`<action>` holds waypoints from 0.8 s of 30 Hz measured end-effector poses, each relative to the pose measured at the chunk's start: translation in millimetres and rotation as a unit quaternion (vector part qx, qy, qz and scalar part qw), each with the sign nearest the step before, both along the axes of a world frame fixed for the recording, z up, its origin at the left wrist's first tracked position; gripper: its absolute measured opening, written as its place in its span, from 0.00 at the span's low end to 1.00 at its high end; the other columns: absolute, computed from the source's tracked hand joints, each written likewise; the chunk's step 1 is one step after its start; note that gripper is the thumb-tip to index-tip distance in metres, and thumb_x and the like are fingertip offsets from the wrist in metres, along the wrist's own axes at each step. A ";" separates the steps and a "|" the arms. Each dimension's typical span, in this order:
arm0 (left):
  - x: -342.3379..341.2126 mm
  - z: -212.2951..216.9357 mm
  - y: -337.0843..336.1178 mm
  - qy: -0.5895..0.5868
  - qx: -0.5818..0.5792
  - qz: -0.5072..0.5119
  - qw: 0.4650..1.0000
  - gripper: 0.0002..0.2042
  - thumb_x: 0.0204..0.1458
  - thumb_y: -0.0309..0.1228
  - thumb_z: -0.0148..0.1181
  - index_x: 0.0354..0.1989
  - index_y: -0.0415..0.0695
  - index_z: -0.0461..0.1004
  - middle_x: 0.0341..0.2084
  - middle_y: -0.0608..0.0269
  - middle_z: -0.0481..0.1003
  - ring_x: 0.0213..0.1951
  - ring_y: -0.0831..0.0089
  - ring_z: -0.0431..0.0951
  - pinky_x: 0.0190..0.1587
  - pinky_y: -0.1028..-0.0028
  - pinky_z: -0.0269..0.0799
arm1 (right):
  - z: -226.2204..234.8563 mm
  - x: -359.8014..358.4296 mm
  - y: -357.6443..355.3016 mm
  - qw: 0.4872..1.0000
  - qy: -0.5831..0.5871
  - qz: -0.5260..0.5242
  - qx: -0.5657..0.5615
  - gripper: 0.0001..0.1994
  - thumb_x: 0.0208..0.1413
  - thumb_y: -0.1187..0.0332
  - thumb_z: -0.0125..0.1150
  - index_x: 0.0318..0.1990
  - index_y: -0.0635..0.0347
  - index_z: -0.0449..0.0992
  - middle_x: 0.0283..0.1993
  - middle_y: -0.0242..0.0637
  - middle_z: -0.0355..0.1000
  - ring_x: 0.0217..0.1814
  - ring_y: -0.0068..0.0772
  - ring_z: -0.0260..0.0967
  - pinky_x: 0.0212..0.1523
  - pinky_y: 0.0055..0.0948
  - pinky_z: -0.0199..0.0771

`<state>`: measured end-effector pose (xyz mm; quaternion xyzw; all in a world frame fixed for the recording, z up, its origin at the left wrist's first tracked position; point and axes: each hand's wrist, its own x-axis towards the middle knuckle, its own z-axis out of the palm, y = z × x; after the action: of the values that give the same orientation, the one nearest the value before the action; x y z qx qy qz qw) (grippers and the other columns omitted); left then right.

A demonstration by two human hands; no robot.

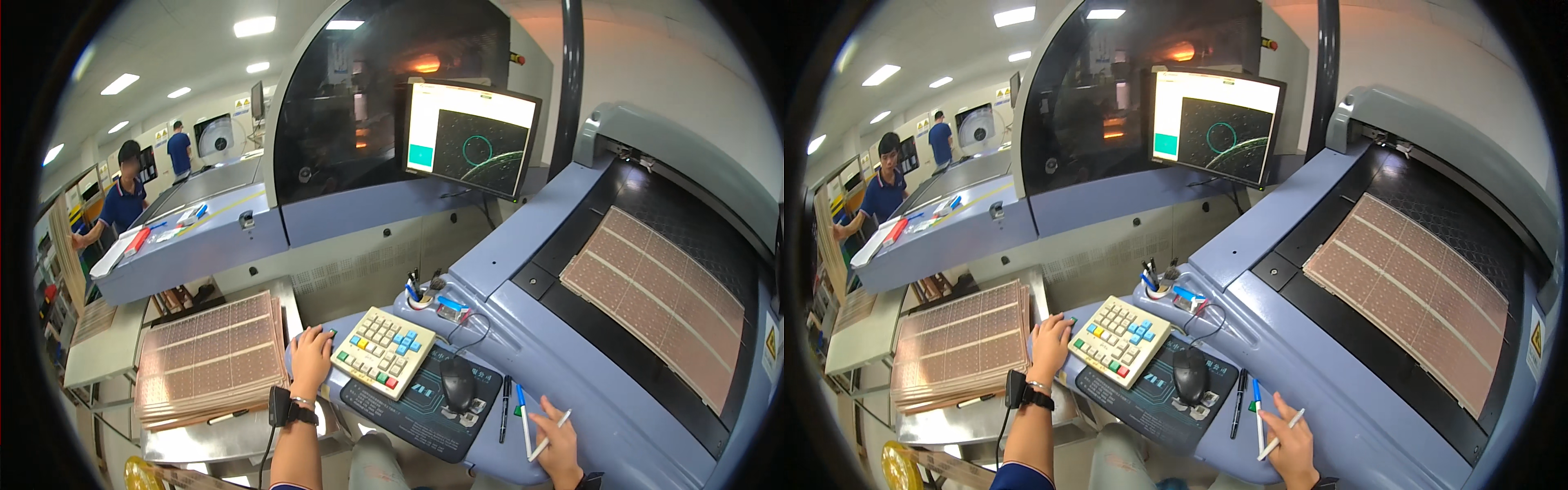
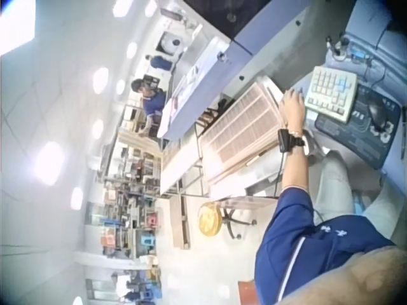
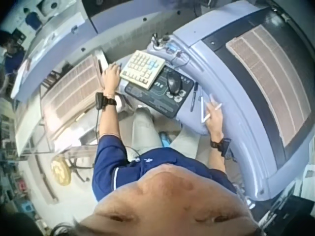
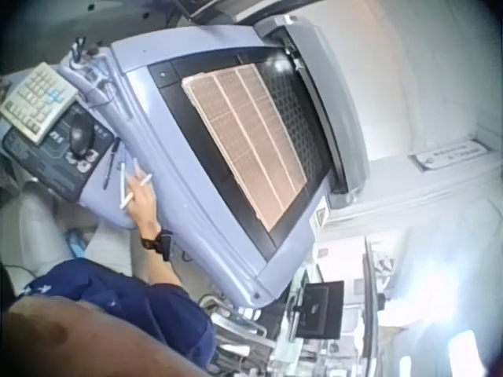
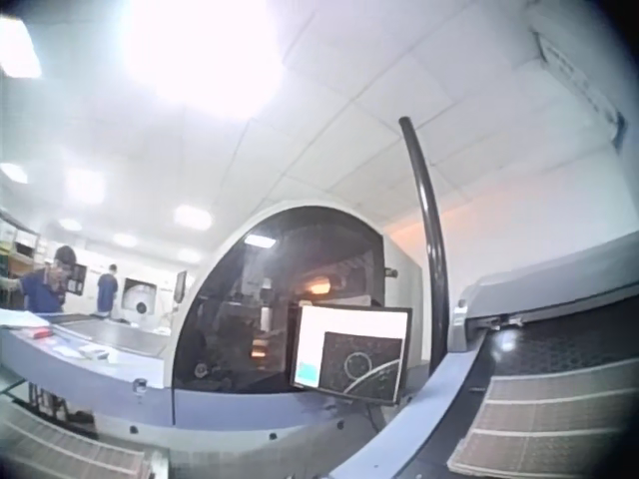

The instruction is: Inspecting printed circuit board sheets and marking defects with a pen based on a machine inspection display.

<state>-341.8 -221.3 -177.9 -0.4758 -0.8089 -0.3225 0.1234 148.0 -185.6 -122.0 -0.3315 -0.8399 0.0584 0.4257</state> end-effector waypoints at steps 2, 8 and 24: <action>-1.3 0.8 -0.6 0.007 -0.003 -0.006 1.000 0.11 0.58 0.35 0.54 0.46 0.53 0.80 0.55 0.62 0.73 0.62 0.59 0.66 0.65 0.49 0.51 | -5.4 -6.5 -1.7 1.000 0.012 -0.014 -0.010 0.14 0.46 0.83 0.60 0.41 0.61 0.79 0.55 0.58 0.72 0.51 0.54 0.75 0.51 0.40 0.74; -4.4 5.4 -1.6 0.031 -0.003 -0.015 0.999 0.12 0.55 0.35 0.57 0.47 0.54 0.79 0.52 0.64 0.74 0.58 0.60 0.69 0.63 0.55 0.56 | -13.1 -5.6 3.2 0.998 0.042 -0.040 0.011 0.15 0.46 0.82 0.63 0.43 0.58 0.80 0.54 0.56 0.73 0.46 0.54 0.75 0.47 0.40 0.77; -3.1 6.8 -6.4 0.012 0.005 -0.025 1.000 0.13 0.54 0.34 0.58 0.49 0.55 0.79 0.52 0.64 0.74 0.57 0.61 0.69 0.63 0.56 0.55 | -9.3 0.8 -7.6 0.998 0.017 -0.049 -0.020 0.16 0.57 0.77 0.53 0.52 0.57 0.78 0.56 0.41 0.75 0.47 0.42 0.76 0.43 0.33 0.76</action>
<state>-344.9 -227.8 -171.1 -0.4992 -0.7936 -0.3237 0.1277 148.8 -193.2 -131.4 -0.3794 -0.8142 0.0596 0.4354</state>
